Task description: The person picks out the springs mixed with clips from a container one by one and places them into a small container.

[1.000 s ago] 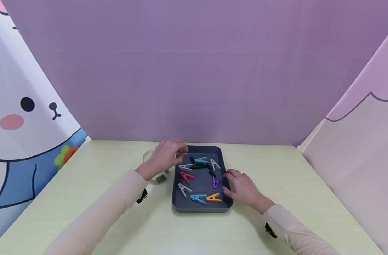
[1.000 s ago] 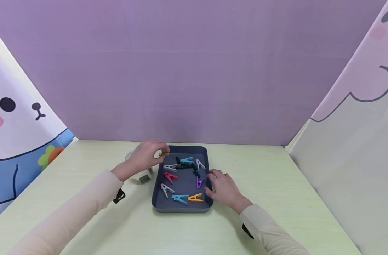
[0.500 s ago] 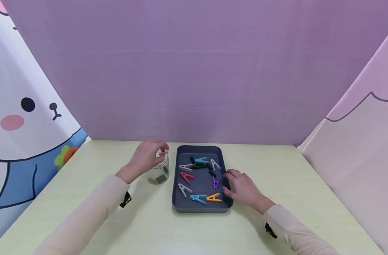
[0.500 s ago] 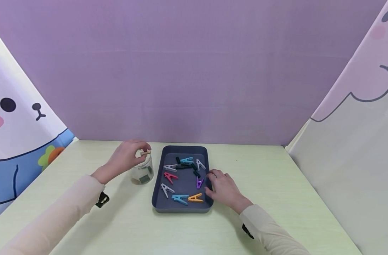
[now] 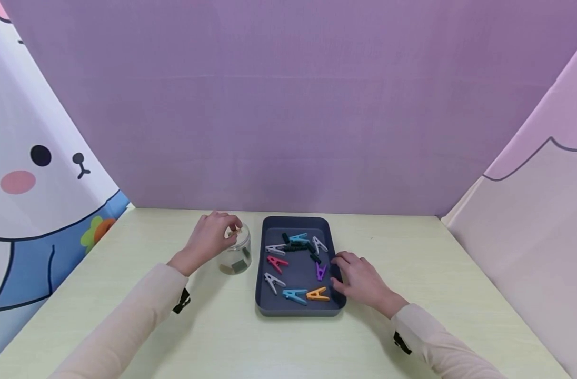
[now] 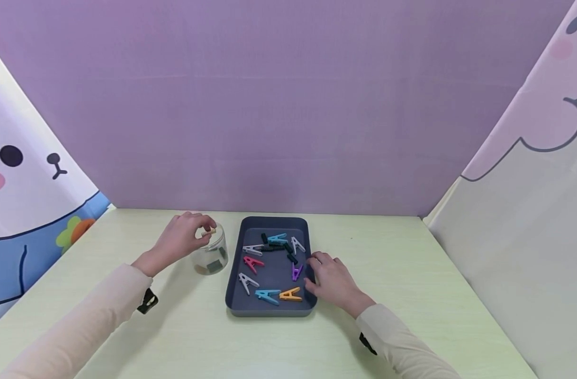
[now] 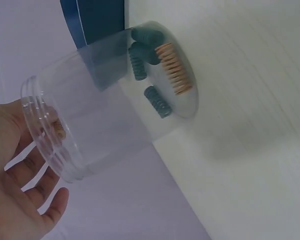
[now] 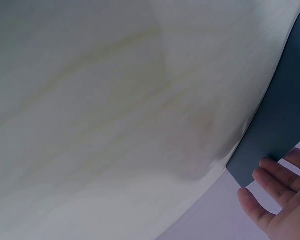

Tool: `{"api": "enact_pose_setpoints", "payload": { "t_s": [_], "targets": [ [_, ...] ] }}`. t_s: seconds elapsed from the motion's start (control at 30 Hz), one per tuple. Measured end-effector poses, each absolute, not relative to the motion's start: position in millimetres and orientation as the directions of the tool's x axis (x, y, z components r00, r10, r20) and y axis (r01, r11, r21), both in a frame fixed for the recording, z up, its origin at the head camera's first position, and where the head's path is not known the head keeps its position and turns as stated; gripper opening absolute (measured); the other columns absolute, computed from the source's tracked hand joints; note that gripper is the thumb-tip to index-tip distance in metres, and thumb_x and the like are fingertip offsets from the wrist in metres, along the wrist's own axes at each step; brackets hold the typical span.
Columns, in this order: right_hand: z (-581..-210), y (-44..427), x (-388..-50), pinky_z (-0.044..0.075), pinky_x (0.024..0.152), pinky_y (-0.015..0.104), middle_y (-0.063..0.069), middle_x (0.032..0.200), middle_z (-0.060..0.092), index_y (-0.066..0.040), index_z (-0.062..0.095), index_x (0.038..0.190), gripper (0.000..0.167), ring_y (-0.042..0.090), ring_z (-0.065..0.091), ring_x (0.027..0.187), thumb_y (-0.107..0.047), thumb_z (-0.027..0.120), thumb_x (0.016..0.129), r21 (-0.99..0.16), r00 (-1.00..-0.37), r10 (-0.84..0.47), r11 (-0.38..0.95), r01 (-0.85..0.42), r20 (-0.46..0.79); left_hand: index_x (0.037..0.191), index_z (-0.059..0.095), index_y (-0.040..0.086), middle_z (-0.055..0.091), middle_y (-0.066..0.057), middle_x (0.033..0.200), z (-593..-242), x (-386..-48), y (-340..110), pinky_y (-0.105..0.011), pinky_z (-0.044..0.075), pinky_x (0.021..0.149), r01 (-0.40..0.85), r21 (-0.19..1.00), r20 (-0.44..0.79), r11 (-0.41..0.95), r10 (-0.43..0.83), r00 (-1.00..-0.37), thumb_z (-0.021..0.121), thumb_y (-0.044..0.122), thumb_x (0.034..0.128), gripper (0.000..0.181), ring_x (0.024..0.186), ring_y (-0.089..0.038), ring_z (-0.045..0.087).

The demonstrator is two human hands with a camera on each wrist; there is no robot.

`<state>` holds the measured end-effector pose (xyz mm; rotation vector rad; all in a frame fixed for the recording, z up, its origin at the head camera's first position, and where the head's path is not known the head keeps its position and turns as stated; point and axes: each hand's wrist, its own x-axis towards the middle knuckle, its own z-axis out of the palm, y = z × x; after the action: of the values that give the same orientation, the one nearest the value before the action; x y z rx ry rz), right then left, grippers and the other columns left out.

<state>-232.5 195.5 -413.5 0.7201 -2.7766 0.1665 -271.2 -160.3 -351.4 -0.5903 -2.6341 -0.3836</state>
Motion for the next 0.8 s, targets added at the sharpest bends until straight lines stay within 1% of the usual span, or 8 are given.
{"api": "enact_pose_setpoints", "payload": {
  "t_s": [0.17, 0.5, 0.8],
  "targets": [
    [-415.0, 195.6, -232.9, 0.047, 0.085, 0.043, 0.009, 0.118, 0.056, -0.007, 0.06, 0.11, 0.043, 0.024, 0.053, 0.11, -0.037, 0.065, 0.079, -0.047, -0.841, -0.46, 0.869, -0.492, 0.285, 0.094, 0.068, 0.014, 0.068, 0.002, 0.082, -354.2, -273.0, -161.7, -0.043, 0.04, 0.072, 0.445, 0.195, 0.438, 0.874, 0.328, -0.837, 0.066, 0.01, 0.0746, 0.02, 0.083, -0.024, 0.058],
    [-415.2, 196.2, -232.8, 0.047, 0.085, 0.043, 0.009, 0.119, 0.056, -0.007, 0.06, 0.11, 0.043, 0.024, 0.053, 0.11, -0.037, 0.065, 0.079, -0.044, -0.836, -0.463, 0.867, -0.496, 0.295, 0.093, 0.068, 0.013, 0.068, 0.002, 0.081, -354.3, -273.8, -160.1, -0.045, 0.041, 0.071, 0.441, 0.192, 0.426, 0.877, 0.33, -0.842, 0.066, 0.009, 0.075, 0.019, 0.081, -0.025, 0.058],
    [-413.6, 194.7, -231.6, 0.047, 0.085, 0.043, 0.009, 0.118, 0.056, -0.007, 0.06, 0.11, 0.043, 0.024, 0.053, 0.11, -0.036, 0.066, 0.079, -0.052, -0.838, -0.461, 0.867, -0.496, 0.293, 0.096, 0.067, 0.013, 0.068, 0.001, 0.085, -354.5, -273.8, -162.2, -0.045, 0.04, 0.072, 0.426, 0.203, 0.404, 0.882, 0.321, -0.857, 0.067, 0.01, 0.0742, 0.022, 0.082, -0.025, 0.058]
  ]
}}
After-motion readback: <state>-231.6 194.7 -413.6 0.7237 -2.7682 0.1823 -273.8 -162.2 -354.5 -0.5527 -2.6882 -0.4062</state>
